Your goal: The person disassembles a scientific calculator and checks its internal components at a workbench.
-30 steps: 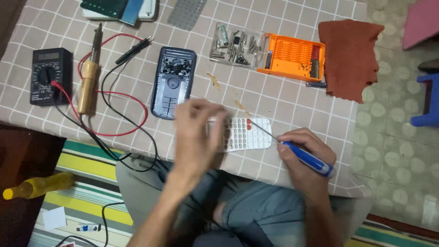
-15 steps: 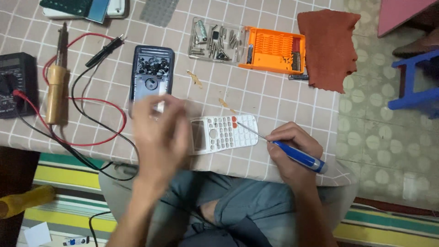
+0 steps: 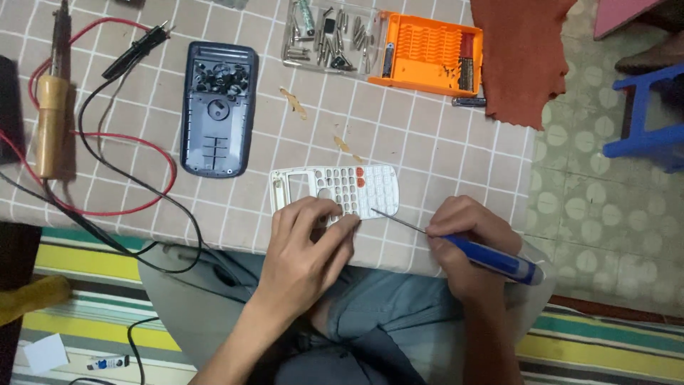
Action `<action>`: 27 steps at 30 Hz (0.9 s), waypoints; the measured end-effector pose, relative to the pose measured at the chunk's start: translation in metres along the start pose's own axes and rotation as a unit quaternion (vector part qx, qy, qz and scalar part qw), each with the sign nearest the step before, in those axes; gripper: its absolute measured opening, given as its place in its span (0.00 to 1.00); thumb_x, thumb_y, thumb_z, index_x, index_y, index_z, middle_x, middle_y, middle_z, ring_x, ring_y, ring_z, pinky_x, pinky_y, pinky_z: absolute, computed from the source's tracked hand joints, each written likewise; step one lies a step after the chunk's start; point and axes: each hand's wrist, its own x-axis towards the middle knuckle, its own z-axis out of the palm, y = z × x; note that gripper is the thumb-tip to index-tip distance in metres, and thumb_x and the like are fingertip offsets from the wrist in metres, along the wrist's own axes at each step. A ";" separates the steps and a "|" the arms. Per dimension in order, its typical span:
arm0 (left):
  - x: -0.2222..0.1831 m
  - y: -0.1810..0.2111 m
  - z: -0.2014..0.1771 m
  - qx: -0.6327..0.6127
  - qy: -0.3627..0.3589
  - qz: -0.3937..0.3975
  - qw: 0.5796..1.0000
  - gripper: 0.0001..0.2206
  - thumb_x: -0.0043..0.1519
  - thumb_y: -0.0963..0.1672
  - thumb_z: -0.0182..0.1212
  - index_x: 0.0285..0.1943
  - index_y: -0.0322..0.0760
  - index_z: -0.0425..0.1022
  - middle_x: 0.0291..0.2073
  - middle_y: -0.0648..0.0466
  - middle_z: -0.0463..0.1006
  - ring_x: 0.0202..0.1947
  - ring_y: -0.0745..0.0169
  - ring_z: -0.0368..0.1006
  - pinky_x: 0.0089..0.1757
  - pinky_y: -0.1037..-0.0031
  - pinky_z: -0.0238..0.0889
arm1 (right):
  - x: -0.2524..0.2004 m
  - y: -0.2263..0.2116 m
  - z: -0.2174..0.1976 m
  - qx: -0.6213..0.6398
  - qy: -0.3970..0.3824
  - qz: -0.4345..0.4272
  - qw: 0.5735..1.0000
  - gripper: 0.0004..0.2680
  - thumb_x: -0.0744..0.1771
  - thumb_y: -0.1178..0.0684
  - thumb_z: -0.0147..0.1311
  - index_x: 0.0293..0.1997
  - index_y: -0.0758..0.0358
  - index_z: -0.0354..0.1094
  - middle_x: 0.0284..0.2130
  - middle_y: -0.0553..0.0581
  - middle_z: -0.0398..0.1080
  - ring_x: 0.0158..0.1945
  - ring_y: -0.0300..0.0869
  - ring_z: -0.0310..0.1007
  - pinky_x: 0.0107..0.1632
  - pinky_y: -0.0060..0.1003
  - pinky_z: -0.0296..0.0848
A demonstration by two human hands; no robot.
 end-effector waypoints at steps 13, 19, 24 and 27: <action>-0.002 0.002 0.003 0.025 -0.022 0.000 0.999 0.19 0.53 0.41 0.71 0.55 0.42 0.79 0.51 0.51 0.72 0.56 0.48 0.67 0.54 0.59 0.59 | 0.003 -0.002 0.002 -0.062 -0.041 -0.010 0.997 0.03 0.61 0.68 0.55 0.34 0.69 0.69 0.29 0.57 0.71 0.32 0.39 0.71 0.38 0.31 0.67; 0.001 0.008 0.003 0.013 -0.029 -0.027 0.999 0.18 0.54 0.40 0.69 0.55 0.41 0.80 0.50 0.50 0.73 0.56 0.49 0.67 0.53 0.61 0.59 | 0.001 0.005 0.000 -0.072 -0.048 -0.046 0.995 0.03 0.61 0.67 0.56 0.34 0.69 0.69 0.29 0.57 0.71 0.31 0.38 0.73 0.37 0.30 0.69; 0.012 0.018 0.005 -0.028 0.017 -0.097 0.995 0.13 0.58 0.42 0.70 0.51 0.40 0.80 0.47 0.52 0.74 0.50 0.52 0.67 0.50 0.63 0.58 | -0.001 0.003 -0.002 -0.042 -0.047 -0.034 0.997 0.04 0.61 0.68 0.55 0.34 0.71 0.69 0.30 0.58 0.71 0.33 0.40 0.72 0.38 0.32 0.68; 0.013 0.021 0.010 -0.001 0.042 -0.092 0.995 0.11 0.58 0.42 0.70 0.49 0.41 0.81 0.46 0.53 0.74 0.50 0.52 0.67 0.49 0.63 0.57 | -0.001 0.004 -0.003 -0.043 -0.049 -0.037 0.997 0.04 0.61 0.68 0.56 0.34 0.71 0.69 0.29 0.58 0.71 0.33 0.40 0.72 0.38 0.31 0.68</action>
